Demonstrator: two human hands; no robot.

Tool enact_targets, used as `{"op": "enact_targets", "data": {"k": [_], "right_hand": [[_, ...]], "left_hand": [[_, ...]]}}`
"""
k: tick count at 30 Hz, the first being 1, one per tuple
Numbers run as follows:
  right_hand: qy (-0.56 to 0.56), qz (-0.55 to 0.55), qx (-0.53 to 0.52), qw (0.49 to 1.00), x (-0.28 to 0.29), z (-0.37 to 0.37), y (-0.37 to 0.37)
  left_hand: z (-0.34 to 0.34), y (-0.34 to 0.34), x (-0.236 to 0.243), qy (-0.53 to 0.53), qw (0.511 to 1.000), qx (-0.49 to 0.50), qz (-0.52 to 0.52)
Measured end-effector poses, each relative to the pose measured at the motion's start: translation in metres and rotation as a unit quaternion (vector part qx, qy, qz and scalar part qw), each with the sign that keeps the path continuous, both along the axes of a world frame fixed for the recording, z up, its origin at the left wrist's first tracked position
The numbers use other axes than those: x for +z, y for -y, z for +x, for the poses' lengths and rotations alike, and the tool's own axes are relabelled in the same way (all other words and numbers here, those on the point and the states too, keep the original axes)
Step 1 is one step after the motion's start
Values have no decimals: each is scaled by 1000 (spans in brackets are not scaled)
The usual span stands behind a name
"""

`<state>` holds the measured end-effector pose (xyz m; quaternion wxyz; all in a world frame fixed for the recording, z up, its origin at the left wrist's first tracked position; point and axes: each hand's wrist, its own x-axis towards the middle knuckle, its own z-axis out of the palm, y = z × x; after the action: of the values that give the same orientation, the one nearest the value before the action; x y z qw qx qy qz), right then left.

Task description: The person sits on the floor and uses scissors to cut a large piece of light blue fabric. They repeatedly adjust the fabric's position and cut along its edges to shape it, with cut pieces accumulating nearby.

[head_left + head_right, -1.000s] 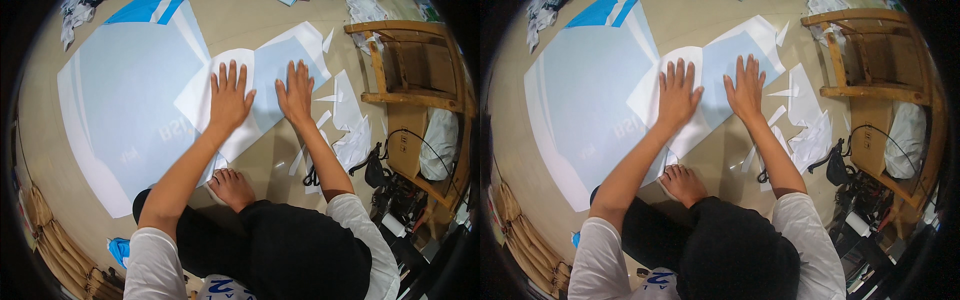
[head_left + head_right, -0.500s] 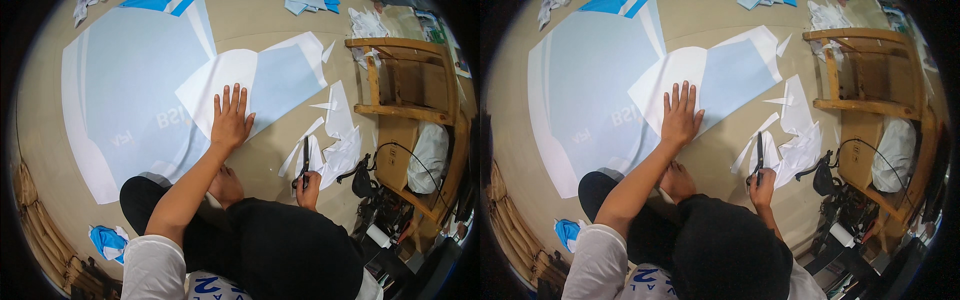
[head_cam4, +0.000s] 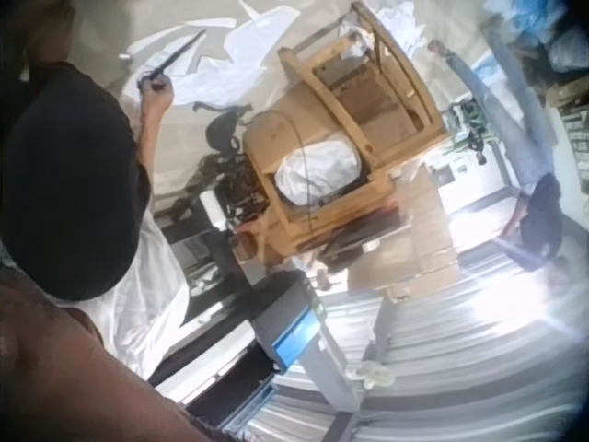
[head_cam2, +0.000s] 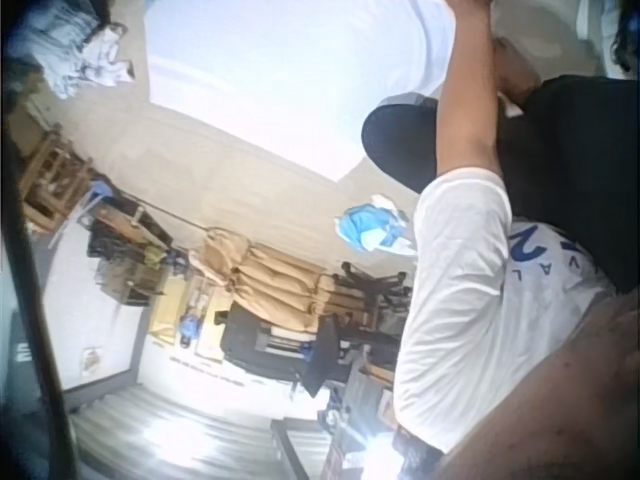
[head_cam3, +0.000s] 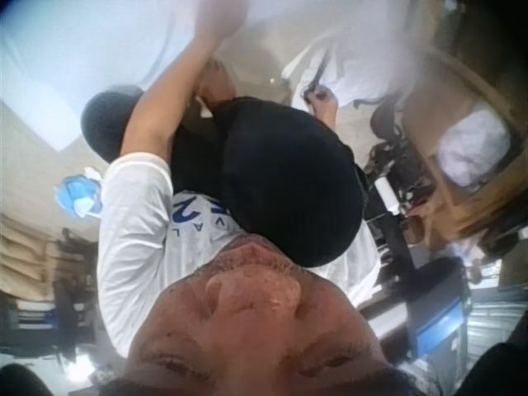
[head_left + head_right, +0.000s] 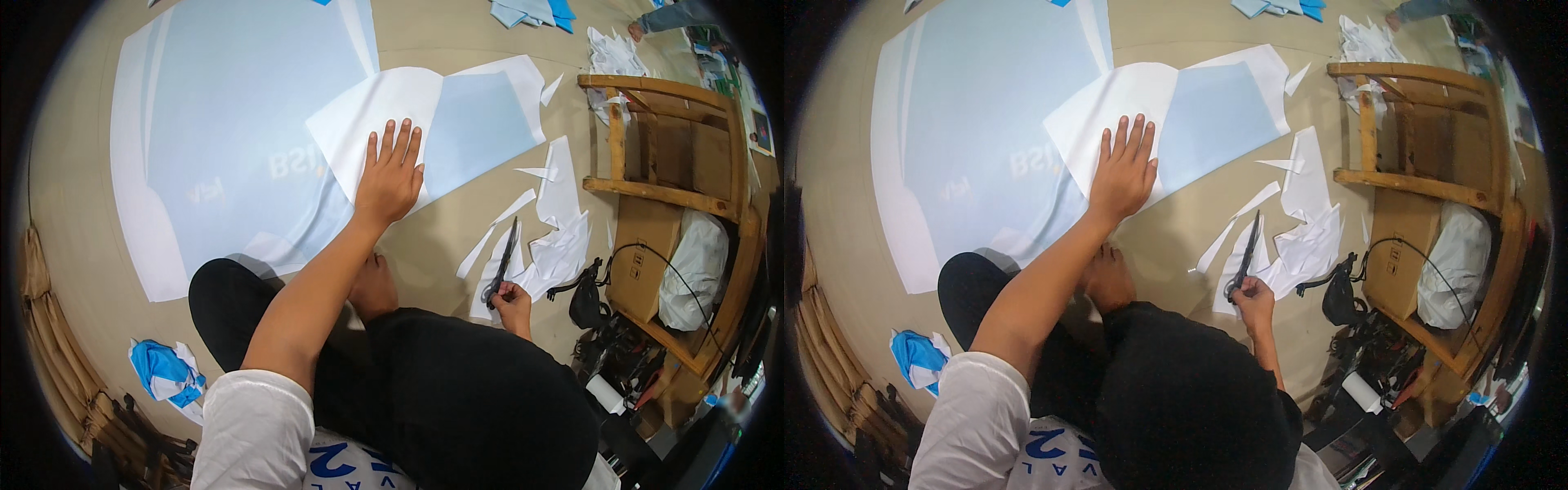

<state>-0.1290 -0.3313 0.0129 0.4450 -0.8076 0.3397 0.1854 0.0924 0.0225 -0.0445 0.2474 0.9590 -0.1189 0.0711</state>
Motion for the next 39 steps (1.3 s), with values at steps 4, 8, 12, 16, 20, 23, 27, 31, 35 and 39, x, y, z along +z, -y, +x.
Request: {"op": "enact_targets", "data": {"k": [4,8,12,16,20,23,27,31,35,39], "right_hand": [[-33,215,-83,973,17,0,8],[-34,189,-102,976,42,4,-8],[45,161,-76,983,44,5,-24],[-49,163,57,984,51,39,-69],[-116,216,110,963,21,54,-85],[-103,217,150,959,5,67,-88],[-98,252,153,950,1,86,-97],[-100,249,161,950,-1,98,-98],[-92,255,167,948,-2,105,-97],[-100,252,174,947,-2,108,-95]], "left_hand": [[-2,0,-2,4,1000,3,-4],[-3,0,-2,18,1000,6,-6],[-1,1,-5,12,1000,4,16],[0,0,-7,8,1000,6,14],[0,-1,-6,15,1000,6,-18],[1,-2,-4,14,999,10,-45],[1,-5,-4,21,998,15,-55],[1,-4,-3,24,998,13,-65],[1,-5,-4,29,998,14,-52],[1,-5,-3,24,998,15,-51]]}}
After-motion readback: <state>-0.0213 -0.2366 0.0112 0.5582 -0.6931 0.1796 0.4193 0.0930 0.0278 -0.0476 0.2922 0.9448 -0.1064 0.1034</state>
